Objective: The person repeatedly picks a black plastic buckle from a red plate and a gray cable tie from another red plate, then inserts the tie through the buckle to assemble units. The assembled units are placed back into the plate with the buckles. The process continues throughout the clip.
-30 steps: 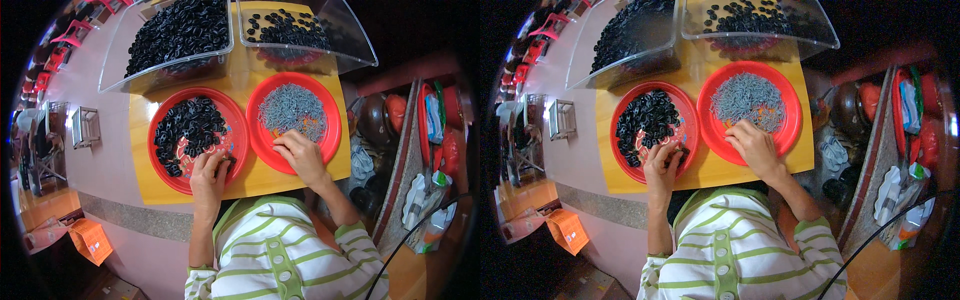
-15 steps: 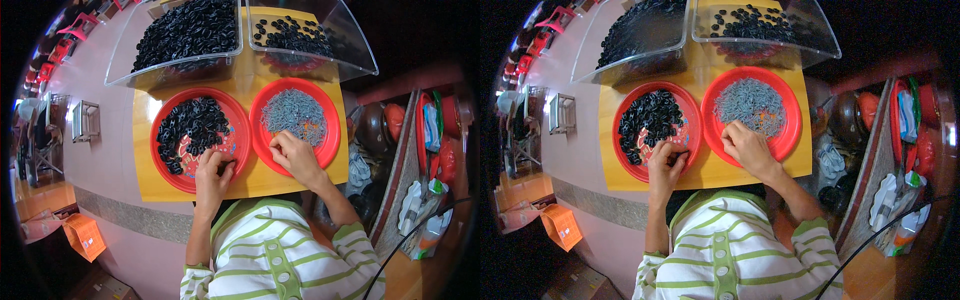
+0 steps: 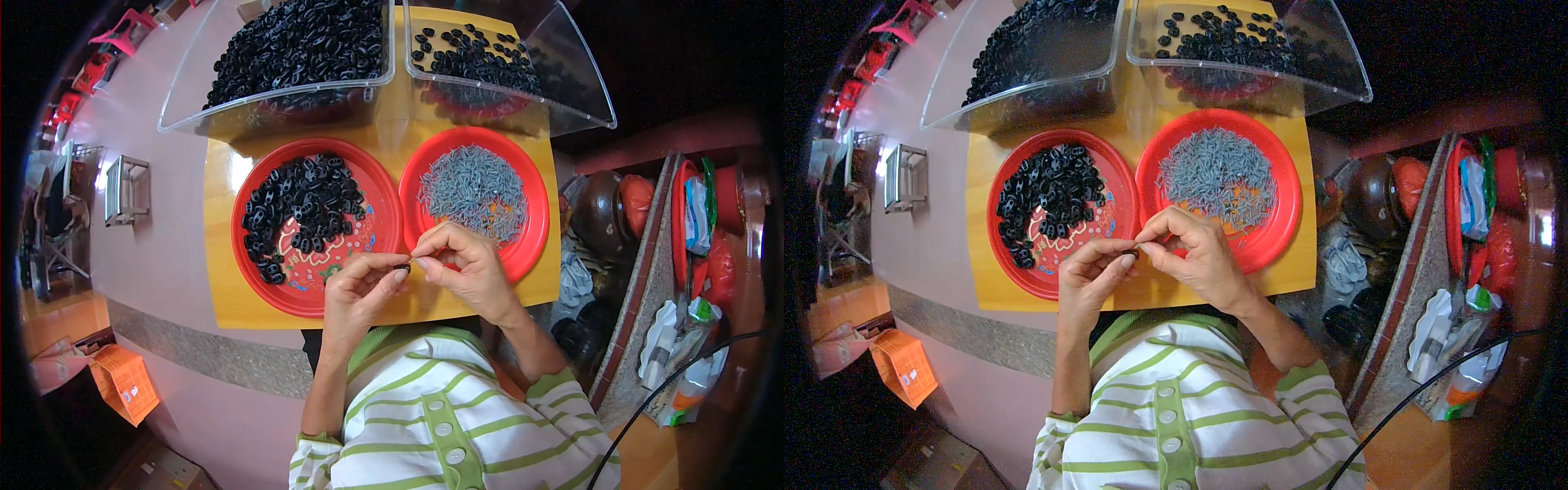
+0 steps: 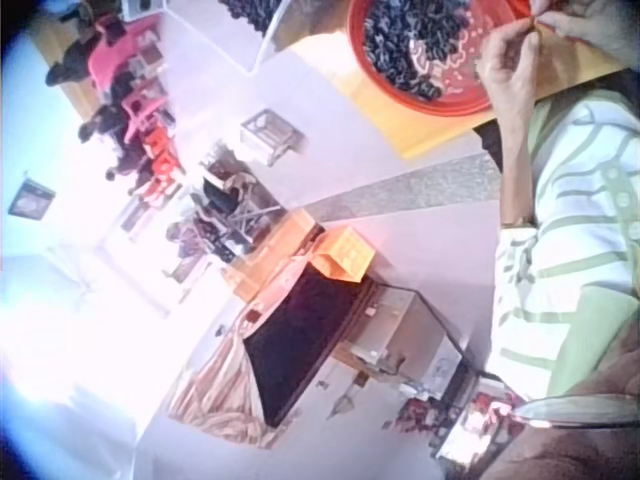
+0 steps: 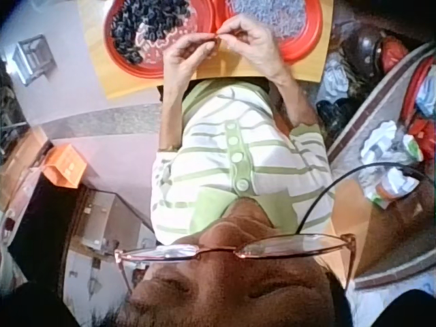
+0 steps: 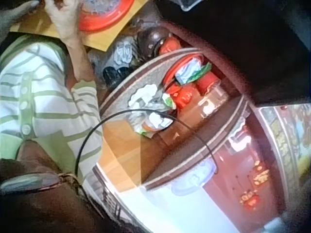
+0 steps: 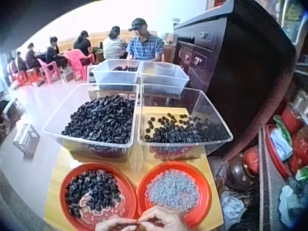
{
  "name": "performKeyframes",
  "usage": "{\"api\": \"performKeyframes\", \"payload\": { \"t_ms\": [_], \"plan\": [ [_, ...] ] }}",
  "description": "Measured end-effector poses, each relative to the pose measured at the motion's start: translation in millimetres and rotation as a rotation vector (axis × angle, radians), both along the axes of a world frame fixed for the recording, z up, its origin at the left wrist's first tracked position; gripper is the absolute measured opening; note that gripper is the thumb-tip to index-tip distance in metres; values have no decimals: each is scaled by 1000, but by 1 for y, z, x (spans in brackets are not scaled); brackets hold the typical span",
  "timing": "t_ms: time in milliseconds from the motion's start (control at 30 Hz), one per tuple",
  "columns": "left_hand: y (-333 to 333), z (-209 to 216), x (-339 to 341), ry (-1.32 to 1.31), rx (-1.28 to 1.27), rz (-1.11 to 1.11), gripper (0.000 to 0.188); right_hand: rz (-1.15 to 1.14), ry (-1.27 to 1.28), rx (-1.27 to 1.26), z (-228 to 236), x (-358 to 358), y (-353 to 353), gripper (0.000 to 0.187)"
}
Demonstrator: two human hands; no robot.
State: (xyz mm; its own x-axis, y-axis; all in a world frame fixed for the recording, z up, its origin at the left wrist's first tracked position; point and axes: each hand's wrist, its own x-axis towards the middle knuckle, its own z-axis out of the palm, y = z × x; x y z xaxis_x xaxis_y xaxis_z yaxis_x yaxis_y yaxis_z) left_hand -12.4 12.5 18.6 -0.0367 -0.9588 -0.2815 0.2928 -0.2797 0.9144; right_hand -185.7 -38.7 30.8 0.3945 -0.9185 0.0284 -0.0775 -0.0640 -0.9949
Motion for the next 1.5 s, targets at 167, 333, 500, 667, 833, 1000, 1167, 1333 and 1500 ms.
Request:
{"api": "performKeyframes", "payload": {
  "t_ms": [167, 333, 500, 667, 833, 1000, 1167, 1333, 1500],
  "plan": [
    [0, 1, 3, -36, 7, -9, 13, 45, 95, -42, 8, 5, -1, 8],
    [1, 2, 7, 74, 71, 45, 9, 56, 107, -61, 11, 13, -2, 8],
    [-1, 0, 10, 153, 85, 64, 9, 45, 1, 108, 3, 15, -3, 9],
    [0, -1, 17, 86, 103, 175, 11, -52, 201, -52, 2, 5, -14, 8],
    [10, -2, 30, 144, 31, 224, 12, 44, 481, -511, -3, -17, 7, 11],
    [26, 1, 39, 83, 25, 263, 11, 111, 649, -393, -8, -47, 51, 13],
    [33, 4, 41, 84, 19, 331, 11, -24, 548, -16, -13, -72, 98, 7],
    [37, 4, 40, 85, 47, 333, 11, -286, -2, 818, -115, -112, 142, 31],
    [36, 4, 32, 122, 81, 258, 10, -380, 545, 218, -228, -114, 129, 36]
  ]
}}
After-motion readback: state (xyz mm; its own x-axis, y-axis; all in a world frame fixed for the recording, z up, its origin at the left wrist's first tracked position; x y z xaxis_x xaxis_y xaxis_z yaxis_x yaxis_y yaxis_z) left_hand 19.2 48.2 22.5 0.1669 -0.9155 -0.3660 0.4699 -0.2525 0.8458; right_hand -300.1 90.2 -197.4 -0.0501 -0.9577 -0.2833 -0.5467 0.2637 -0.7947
